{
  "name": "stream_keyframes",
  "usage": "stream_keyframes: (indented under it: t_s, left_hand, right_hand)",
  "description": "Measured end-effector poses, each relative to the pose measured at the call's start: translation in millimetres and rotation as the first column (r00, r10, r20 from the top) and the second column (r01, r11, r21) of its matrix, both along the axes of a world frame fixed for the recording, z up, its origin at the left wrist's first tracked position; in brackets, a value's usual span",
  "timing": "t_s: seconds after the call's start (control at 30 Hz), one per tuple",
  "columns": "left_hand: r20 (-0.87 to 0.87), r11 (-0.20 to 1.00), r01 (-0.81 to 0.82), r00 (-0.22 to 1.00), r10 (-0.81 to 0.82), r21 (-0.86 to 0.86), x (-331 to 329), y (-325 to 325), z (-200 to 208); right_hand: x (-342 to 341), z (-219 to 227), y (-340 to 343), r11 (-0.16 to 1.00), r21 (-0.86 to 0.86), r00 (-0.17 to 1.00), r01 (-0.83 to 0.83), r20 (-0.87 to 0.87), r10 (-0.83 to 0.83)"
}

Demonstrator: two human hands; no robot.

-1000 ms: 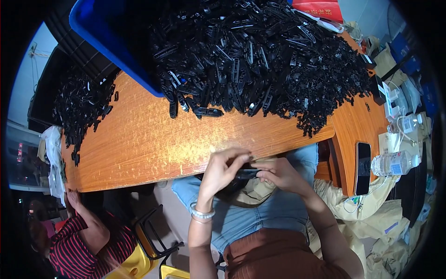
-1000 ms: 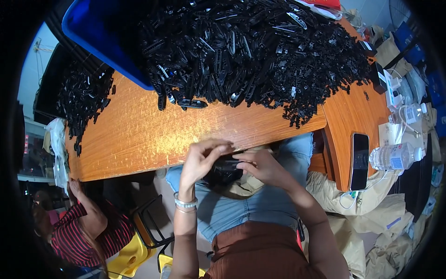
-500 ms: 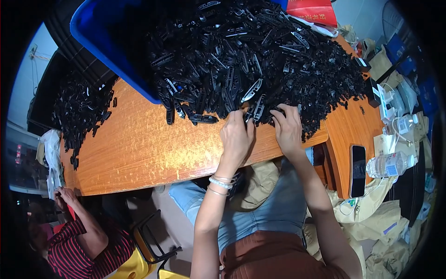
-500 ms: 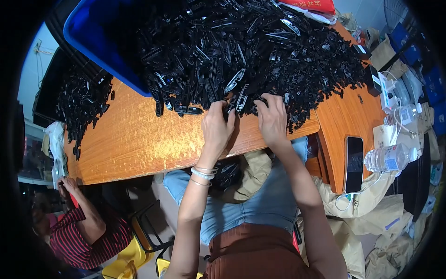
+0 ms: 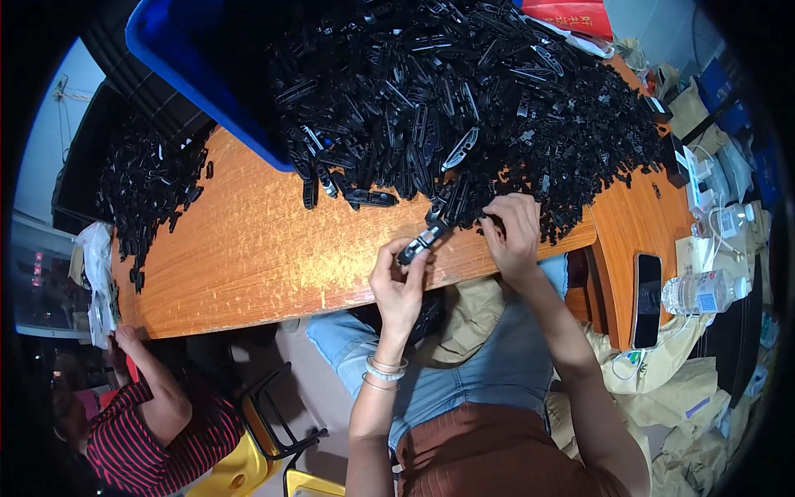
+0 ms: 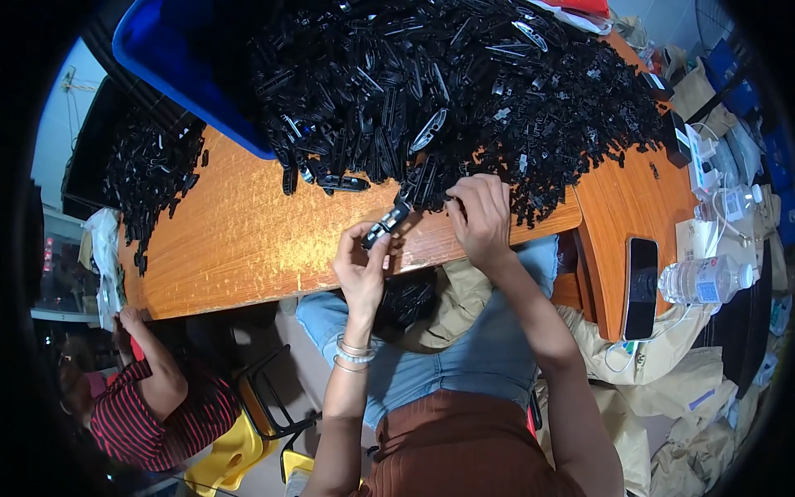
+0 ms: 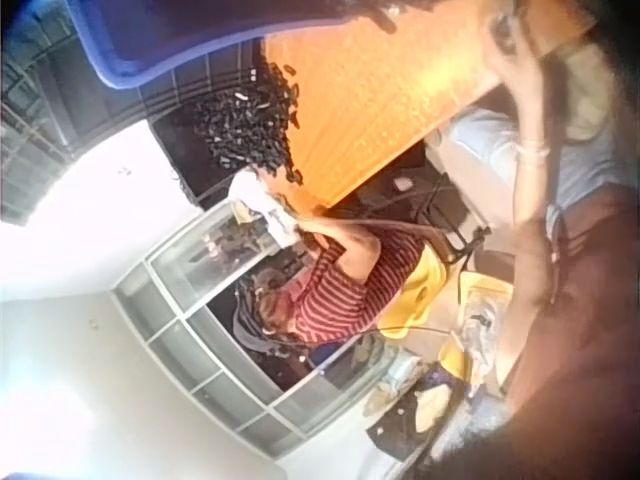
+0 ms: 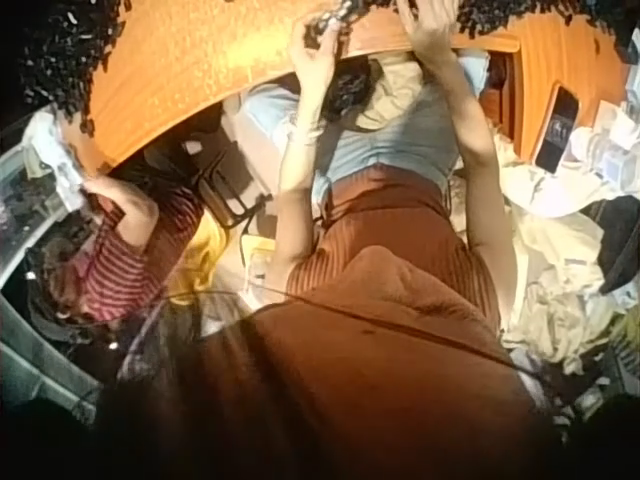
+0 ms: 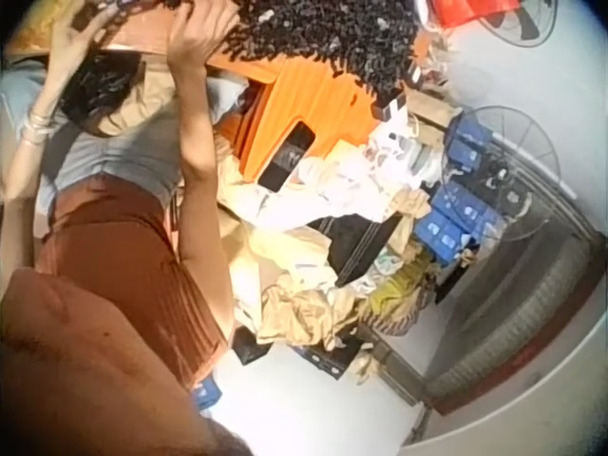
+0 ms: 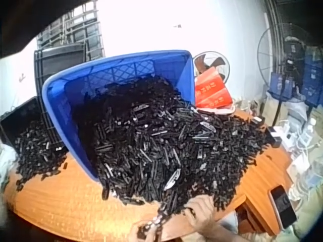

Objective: Assembling small black plastic components by snapping them together manually.

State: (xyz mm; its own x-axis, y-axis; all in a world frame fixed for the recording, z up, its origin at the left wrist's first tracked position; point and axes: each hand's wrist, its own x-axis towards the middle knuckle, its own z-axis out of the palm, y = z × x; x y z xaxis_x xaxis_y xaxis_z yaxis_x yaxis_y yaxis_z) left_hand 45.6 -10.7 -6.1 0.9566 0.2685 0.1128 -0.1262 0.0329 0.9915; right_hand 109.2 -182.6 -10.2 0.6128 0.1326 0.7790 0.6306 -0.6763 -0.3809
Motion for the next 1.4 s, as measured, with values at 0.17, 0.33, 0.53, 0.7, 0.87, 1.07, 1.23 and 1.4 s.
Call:
stream_keyframes:
  t_s: [0.17, 0.33, 0.53, 0.7, 0.87, 1.07, 1.23, 1.4]
  left_hand:
    - [0.018, 0.981, 0.134, 0.991, -0.132, -0.143, -9.8, 0.4, 4.2]
    - [0.045, 0.975, 0.213, 0.976, -0.211, -0.056, -16.4, 1.1, 15.2]
    - [-0.033, 0.976, 0.209, 0.977, -0.211, -0.063, -23.0, -0.5, 17.4]
    - [-0.071, 0.947, 0.269, 0.956, -0.285, -0.177, -28.7, 3.6, 27.7]
    - [-0.165, 0.943, 0.256, 0.942, -0.293, -0.212, -35.6, 6.5, 24.6]
    - [-0.139, 0.952, 0.304, 0.941, -0.307, -0.046, -40.2, 3.9, 20.1]
    - [-0.139, 0.930, 0.368, 0.921, -0.365, 0.000, -47.4, 13.9, 16.8]
    - [-0.051, 0.860, 0.404, 0.911, -0.409, 0.311, -45.3, 46.8, 1.0]
  right_hand:
    - [-12.3, -0.5, -1.8, 0.985, 0.086, 0.989, -0.150, 0.007, 0.150]
    - [-41.3, 30.4, 9.6, 0.866, 0.421, 0.923, -0.270, -0.144, 0.358]
    - [-49.9, 36.2, 12.6, 0.874, 0.349, 0.874, -0.339, -0.225, 0.430]
    - [-51.9, 43.2, 13.1, 0.911, 0.177, 0.884, -0.372, -0.231, 0.406]
    - [-62.1, 37.2, 13.1, 0.876, 0.090, 0.867, -0.473, -0.129, 0.481]
    - [-74.2, 27.8, -0.5, 0.874, 0.408, 0.430, -0.262, -0.762, 0.485]
    - [-84.9, 34.2, 8.4, 0.734, 0.658, 0.327, -0.172, -0.664, 0.672]
    - [-92.3, 14.3, -0.3, 0.758, 0.597, 0.133, -0.262, -0.755, 0.642]
